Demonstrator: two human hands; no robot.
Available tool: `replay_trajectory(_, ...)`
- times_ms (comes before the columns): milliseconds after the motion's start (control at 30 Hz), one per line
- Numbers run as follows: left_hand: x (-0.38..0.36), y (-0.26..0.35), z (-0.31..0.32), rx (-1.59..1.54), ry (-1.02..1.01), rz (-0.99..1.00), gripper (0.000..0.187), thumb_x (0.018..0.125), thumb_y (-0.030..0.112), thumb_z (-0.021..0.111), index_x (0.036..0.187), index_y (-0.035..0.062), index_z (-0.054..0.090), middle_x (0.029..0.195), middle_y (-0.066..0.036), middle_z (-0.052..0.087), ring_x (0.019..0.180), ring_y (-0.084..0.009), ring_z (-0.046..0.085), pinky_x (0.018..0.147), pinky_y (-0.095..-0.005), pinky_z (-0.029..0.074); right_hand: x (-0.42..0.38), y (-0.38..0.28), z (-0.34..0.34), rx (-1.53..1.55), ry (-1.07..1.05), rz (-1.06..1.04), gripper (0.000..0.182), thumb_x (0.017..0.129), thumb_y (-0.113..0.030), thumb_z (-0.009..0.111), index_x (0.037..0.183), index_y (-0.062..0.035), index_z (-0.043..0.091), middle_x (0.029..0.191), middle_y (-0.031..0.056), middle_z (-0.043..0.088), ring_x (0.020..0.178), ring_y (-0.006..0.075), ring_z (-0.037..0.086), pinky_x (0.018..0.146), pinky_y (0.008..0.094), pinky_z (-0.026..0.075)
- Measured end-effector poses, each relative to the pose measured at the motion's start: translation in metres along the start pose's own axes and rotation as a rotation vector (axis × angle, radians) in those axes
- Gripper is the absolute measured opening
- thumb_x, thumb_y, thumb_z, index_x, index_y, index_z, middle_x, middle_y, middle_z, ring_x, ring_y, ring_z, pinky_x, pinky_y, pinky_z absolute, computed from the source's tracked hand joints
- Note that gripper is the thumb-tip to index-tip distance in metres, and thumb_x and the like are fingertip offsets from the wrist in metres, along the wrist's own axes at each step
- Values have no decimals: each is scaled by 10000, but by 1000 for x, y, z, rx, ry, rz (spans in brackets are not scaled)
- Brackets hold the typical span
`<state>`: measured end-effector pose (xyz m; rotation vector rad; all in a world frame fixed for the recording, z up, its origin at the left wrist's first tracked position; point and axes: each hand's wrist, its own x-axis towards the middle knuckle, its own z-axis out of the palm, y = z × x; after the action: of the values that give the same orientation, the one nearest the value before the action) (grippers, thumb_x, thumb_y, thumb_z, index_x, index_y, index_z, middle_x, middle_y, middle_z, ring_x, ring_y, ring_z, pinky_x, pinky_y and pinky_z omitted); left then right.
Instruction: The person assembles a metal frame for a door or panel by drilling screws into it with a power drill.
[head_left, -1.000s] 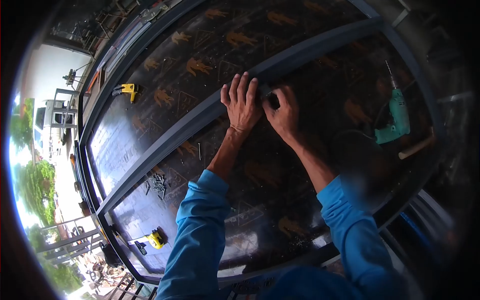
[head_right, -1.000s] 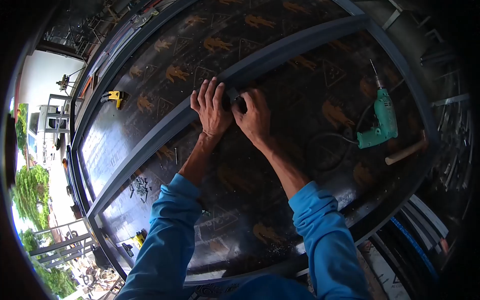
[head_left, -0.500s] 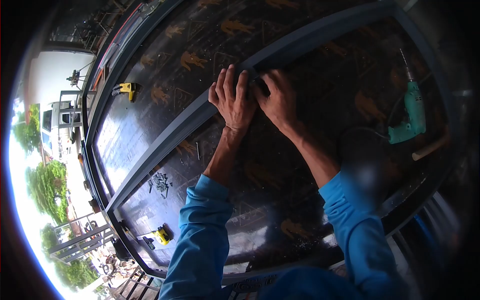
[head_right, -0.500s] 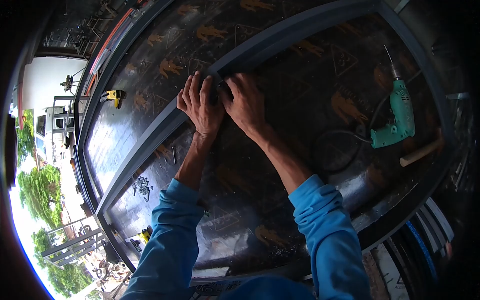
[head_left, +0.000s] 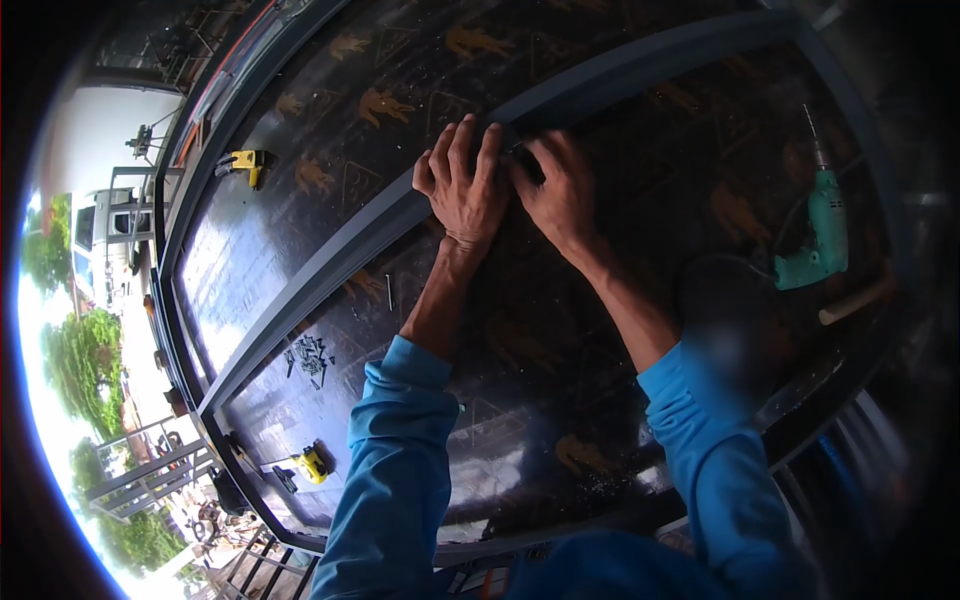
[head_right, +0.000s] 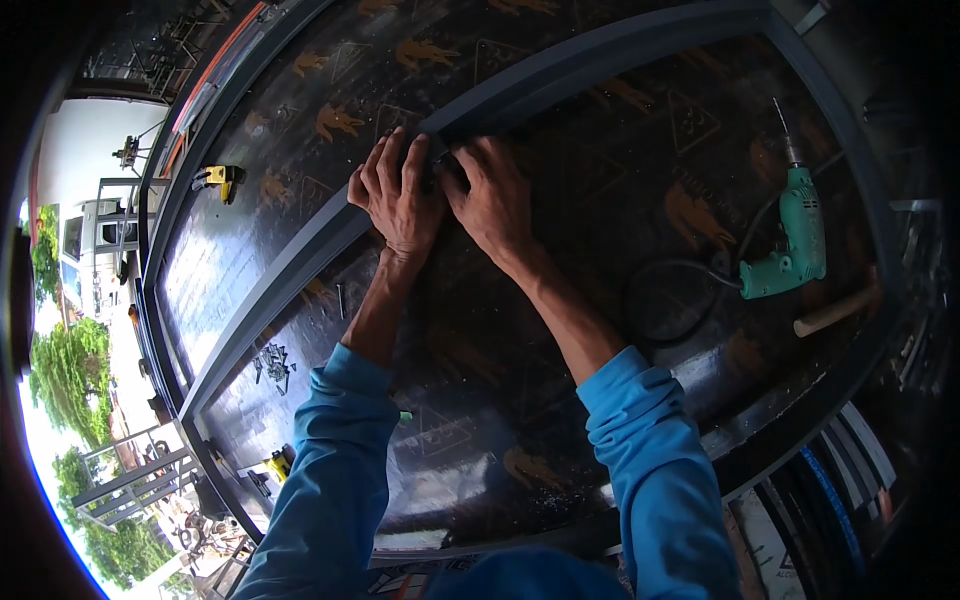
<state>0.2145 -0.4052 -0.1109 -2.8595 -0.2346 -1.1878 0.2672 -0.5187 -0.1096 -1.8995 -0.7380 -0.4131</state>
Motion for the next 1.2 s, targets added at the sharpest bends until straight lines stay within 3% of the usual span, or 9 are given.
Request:
replay_trajectory(233,1,1,0,6,16,9,534,664,95,654,1164,249,546,1250,-21,523,1131,-215,488,948,-410,268,0,-2,-1,2,11,-3,221,752,-79,685,947,-22,598,944,106,580,885,279,593,748,367,501)
replay_trajectory(633,-1,-2,2,77,-27,35,547,671,154,687,1193,225,543,1280,-13,508,1176,-220,467,974,-431,232,-3,-4,-4,69,0,43,273,756,-87,694,999,-17,592,949,119,572,918,297,589,761,366,498)
replay_trajectory(733,-1,1,-4,-8,-71,-9,594,668,234,728,1225,233,521,1298,-19,491,1187,-228,454,977,-440,230,-12,-12,-39,122,-37,169,292,786,-132,704,1036,-20,601,1001,123,582,951,290,587,784,358,490)
replay_trajectory(833,-3,-1,0,10,-50,10,638,669,312,751,1252,242,500,1310,-25,477,1193,-239,444,983,-446,224,-12,-10,-144,-91,38,174,318,808,-175,712,1072,-27,613,1084,126,584,982,274,562,834,374,452)
replay_trajectory(900,-6,-1,-1,-2,-60,-11,636,678,315,752,1255,251,494,1308,-26,476,1191,-240,445,985,-448,223,-15,0,-223,-486,219,285,367,816,-219,706,1125,-47,604,1157,154,550,1082,300,462,894,422,411)
replay_trajectory(933,-4,-1,0,-10,-72,-8,634,686,319,753,1259,260,488,1306,-27,476,1190,-242,445,986,-451,223,-24,21,-262,-701,295,391,531,789,-341,721,1191,-35,559,1157,176,537,1120,307,433,906,442,395)
replay_trajectory(1000,-5,1,-2,-12,-81,-24,633,681,312,756,1254,265,490,1305,-28,476,1189,-245,446,985,-452,225,-69,100,-333,-940,248,667,676,741,-448,740,1228,-31,523,1139,174,543,1054,298,495,849,420,443)
replay_trajectory(1067,-4,0,-3,0,-90,-25,633,677,305,759,1250,269,492,1304,-28,476,1189,-248,446,984,-452,228,-72,98,-353,59,281,1390,723,708,-465,767,1236,-42,511,1169,175,534,959,294,557,781,373,486)
replay_trajectory(1200,-3,1,-4,-34,-95,-37,649,669,286,767,1251,271,480,1314,-36,464,1181,-261,443,972,-458,239,-72,117,-353,185,270,1418,683,712,-442,774,1220,-60,523,1145,153,545,898,273,592,724,329,505)
